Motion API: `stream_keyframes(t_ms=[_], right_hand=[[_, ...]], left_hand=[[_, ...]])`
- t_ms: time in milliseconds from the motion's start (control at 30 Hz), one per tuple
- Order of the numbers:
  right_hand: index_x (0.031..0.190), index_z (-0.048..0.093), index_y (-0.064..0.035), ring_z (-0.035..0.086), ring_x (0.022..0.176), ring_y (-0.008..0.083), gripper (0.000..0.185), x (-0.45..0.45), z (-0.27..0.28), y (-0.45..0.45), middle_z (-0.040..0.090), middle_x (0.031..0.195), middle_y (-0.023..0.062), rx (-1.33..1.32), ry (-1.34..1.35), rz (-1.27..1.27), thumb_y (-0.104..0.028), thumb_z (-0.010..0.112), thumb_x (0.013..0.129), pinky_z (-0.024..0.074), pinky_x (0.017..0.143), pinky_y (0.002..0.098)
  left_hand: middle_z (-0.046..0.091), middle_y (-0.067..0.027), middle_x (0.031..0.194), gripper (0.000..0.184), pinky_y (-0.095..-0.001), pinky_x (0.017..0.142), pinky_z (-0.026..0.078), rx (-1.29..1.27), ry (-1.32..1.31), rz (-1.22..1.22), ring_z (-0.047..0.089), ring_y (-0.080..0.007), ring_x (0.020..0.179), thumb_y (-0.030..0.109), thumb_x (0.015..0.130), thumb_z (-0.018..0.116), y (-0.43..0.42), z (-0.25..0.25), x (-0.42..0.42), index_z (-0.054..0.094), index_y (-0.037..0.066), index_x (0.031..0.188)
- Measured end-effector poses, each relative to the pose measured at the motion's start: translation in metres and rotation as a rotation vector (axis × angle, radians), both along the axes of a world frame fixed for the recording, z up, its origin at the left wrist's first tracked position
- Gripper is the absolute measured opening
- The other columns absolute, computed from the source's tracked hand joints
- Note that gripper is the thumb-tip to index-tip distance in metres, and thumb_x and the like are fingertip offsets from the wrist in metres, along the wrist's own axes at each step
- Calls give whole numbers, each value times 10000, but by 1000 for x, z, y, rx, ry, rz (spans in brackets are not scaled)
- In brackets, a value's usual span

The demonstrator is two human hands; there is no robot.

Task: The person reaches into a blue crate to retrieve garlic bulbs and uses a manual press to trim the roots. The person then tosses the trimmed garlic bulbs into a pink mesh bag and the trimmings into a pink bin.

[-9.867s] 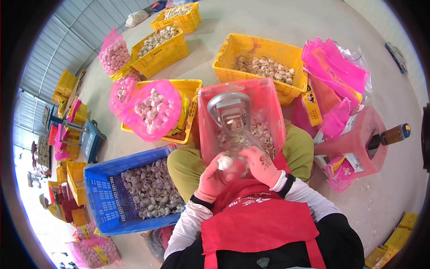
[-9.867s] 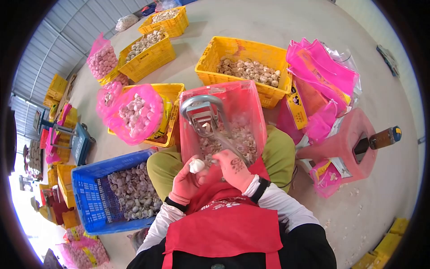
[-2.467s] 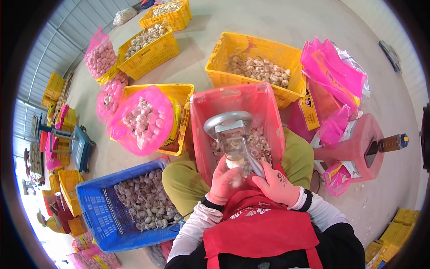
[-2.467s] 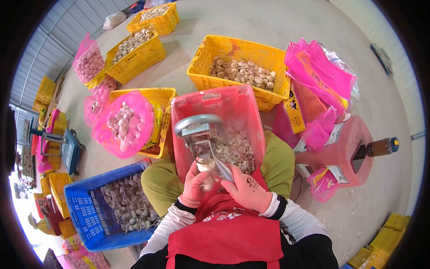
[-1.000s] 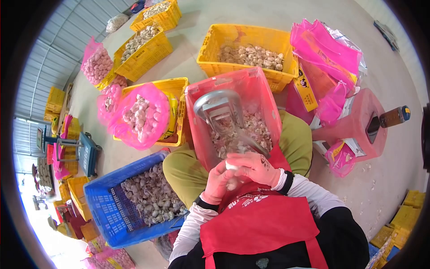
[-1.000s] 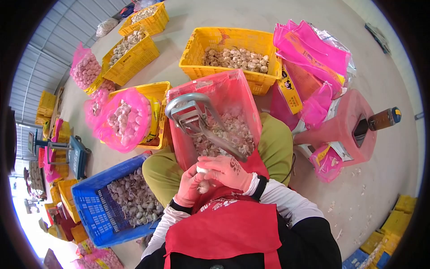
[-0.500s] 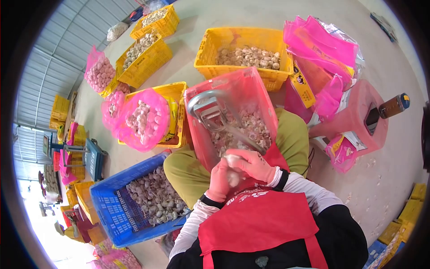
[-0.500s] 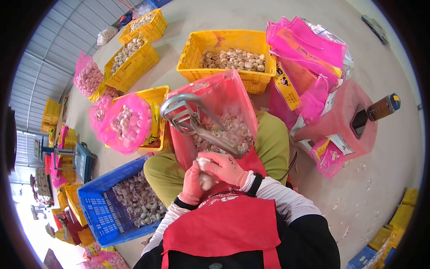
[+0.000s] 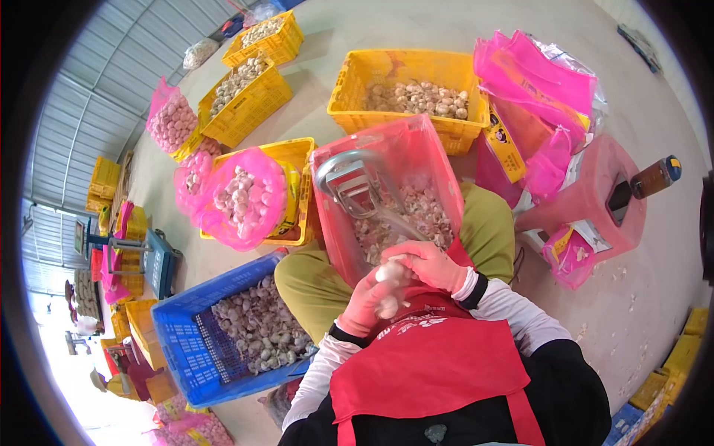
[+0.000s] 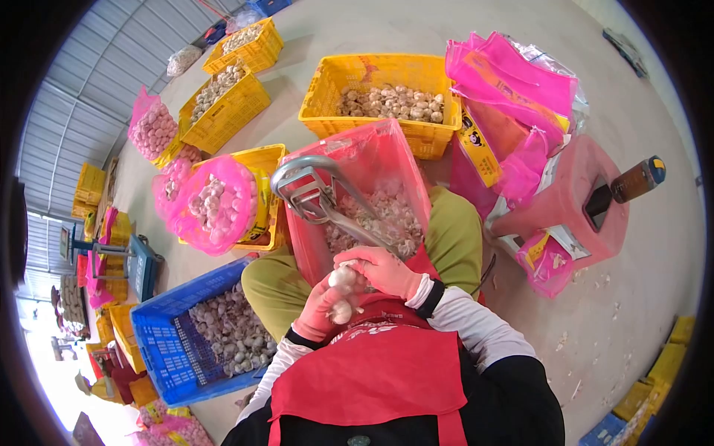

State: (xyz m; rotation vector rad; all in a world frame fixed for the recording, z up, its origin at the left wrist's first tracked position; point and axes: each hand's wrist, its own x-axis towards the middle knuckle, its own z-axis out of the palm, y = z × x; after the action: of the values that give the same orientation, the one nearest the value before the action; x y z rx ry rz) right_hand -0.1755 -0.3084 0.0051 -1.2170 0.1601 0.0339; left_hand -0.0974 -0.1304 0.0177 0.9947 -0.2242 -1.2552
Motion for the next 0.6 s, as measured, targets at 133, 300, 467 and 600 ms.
stream_keyframes(t_ms=[133,300,467,600], right_hand=[[1199,585,-21,570,1032,188,300,5,2,8,605,1151,96,-308,-195,-112,-67,554,904,456,885,291],[1171,591,-40,575,1032,301,380,9,5,18,596,1090,144,-839,-263,-216,-61,644,795,469,887,353],[1099,636,-54,628,870,295,312,11,6,16,643,962,118,-857,-279,-171,-43,637,787,505,753,366],[1044,649,-36,640,814,269,230,13,1,19,654,891,113,-871,-298,-186,-41,626,815,506,719,346]], left_hand=[[593,-75,1090,547,-317,737,539,-96,205,91,608,-165,895,469,956,470,2,-15,4,489,20,1268],[595,-51,1009,560,-205,602,468,-26,180,168,583,-108,760,473,983,399,5,-21,1,465,2,1276],[607,-39,982,530,-227,627,486,74,-29,156,588,-116,800,468,988,378,5,-3,2,488,22,1252],[615,-63,1061,484,-298,745,537,55,30,141,614,-173,903,429,986,395,14,-16,9,505,36,1247]])
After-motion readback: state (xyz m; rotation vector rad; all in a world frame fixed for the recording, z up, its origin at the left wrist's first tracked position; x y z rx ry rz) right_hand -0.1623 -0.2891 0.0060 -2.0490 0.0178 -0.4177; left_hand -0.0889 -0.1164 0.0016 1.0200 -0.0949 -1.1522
